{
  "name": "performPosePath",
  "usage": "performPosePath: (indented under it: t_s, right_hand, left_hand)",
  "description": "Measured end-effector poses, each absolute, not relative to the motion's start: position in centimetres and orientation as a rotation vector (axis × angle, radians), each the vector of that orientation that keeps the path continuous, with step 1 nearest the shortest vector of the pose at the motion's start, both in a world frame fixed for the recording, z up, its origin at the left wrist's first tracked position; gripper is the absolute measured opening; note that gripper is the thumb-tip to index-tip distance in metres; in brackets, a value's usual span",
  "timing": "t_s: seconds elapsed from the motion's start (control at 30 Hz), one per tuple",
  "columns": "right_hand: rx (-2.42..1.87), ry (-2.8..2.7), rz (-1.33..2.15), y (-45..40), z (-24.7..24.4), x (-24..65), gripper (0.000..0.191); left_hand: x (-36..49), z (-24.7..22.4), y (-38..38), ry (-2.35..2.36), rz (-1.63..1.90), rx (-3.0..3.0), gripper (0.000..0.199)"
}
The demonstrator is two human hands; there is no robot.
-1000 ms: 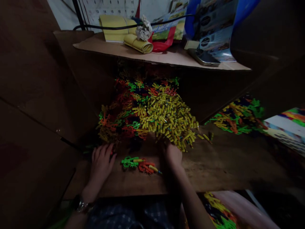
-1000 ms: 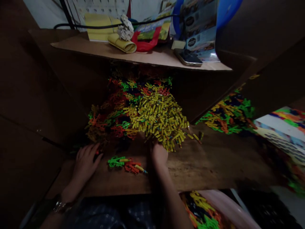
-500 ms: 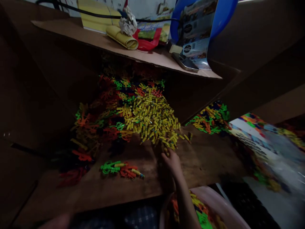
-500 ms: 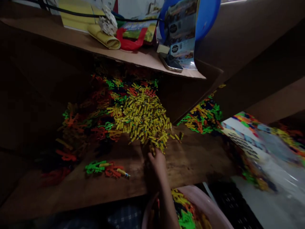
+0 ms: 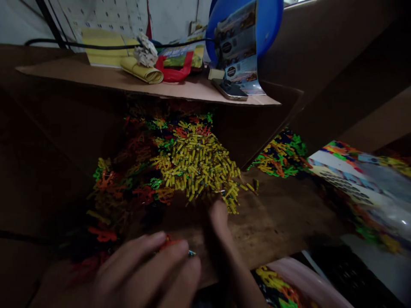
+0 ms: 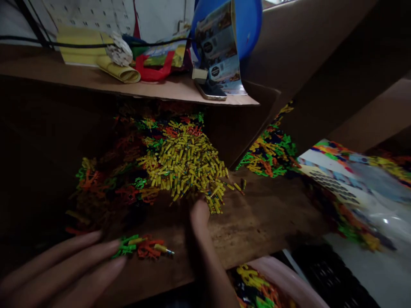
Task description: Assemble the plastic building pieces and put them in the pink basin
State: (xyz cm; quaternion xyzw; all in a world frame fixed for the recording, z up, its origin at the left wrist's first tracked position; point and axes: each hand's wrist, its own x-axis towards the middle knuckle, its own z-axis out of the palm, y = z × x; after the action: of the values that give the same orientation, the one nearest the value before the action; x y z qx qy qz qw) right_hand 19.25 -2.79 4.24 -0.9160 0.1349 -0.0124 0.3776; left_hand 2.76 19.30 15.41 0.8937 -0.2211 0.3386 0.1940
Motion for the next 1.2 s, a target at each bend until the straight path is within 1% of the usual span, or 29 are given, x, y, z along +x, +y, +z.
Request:
performPosePath:
  t_s: [0.03, 0.07, 0.17, 0.23, 0.3, 0.37, 0.43, 0.5, 0.57, 0.67, 0.77, 0.87, 0.93, 1.0, 1.1, 1.2]
  right_hand:
    - [-2.35, 0.375, -0.022, -2.5, 4.4, 19.4, 0.045]
    - [-2.356, 0.4, -0.01, -2.3, 4.5, 19.5, 0.044]
    - [-2.351, 0.4, 0.03, -2.9, 5.0, 19.0, 0.036]
    - [-2.311, 0.346, 0.046, -4.0, 5.2, 18.1, 0.03]
    - [-2.231, 0.293, 0.055, -5.0, 5.3, 17.1, 0.025]
    - [-2.12, 0.265, 0.058, -5.4, 5.1, 16.2, 0.025]
    - [-2.003, 0.254, 0.046, -5.0, 4.8, 15.6, 0.033]
    - [-1.91, 0.24, 0.016, -4.0, 4.4, 15.2, 0.04]
    - [-1.86, 0.246, -0.039, -3.3, 3.9, 15.0, 0.043]
    - [-1.847, 0.346, -0.212, -3.9, 3.2, 14.3, 0.045]
    - [-2.07, 0.304, -0.336, -6.2, 2.5, 12.9, 0.039]
    - [-2.401, 0.04, -0.271, -8.2, 2.0, 11.8, 0.022]
    - [-2.483, -0.045, -0.237, -8.4, 2.0, 12.0, 0.014]
    - [-2.557, -0.075, -0.237, -7.8, 2.2, 13.1, 0.016]
    - [-2.688, -0.042, -0.249, -6.4, 2.8, 15.6, 0.03]
    - [-2.82, 0.028, -0.27, -5.6, 3.4, 17.5, 0.038]
  left_hand:
    - [4.4, 15.5, 18.0, -0.588, 0.931, 2.562, 0.051]
    - [6.1, 15.1, 16.5, -0.495, 0.835, 2.619, 0.047]
    - [11.2, 11.8, 12.7, -0.325, 0.327, 2.766, 0.035]
    - [14.1, 9.2, 11.3, -0.171, 0.095, 2.732, 0.035]
    - [15.9, 7.1, 10.8, -0.087, 0.002, 2.633, 0.037]
    - [16.5, 6.0, 10.7, -0.051, -0.022, 2.571, 0.039]
    - [16.2, 5.8, 10.3, -0.036, -0.02, 2.529, 0.037]
    - [15.3, 6.2, 9.6, -0.053, 0.006, 2.456, 0.032]
    - [14.5, 6.8, 8.7, -0.107, 0.02, 2.358, 0.028]
    - [14.3, 7.7, 7.8, -0.119, -0.073, 2.383, 0.027]
    - [15.9, 8.2, 7.6, 0.026, -0.17, 2.556, 0.029]
    - [18.2, 7.9, 7.0, 0.063, -0.154, 2.586, 0.032]
    - [19.4, 7.4, 6.2, 0.037, -0.131, 2.589, 0.035]
    - [20.0, 6.9, 5.4, 0.019, -0.117, 2.584, 0.036]
    - [20.3, 6.4, 4.9, -0.009, -0.104, 2.555, 0.037]
    - [20.4, 6.1, 5.4, -0.035, -0.105, 2.522, 0.034]
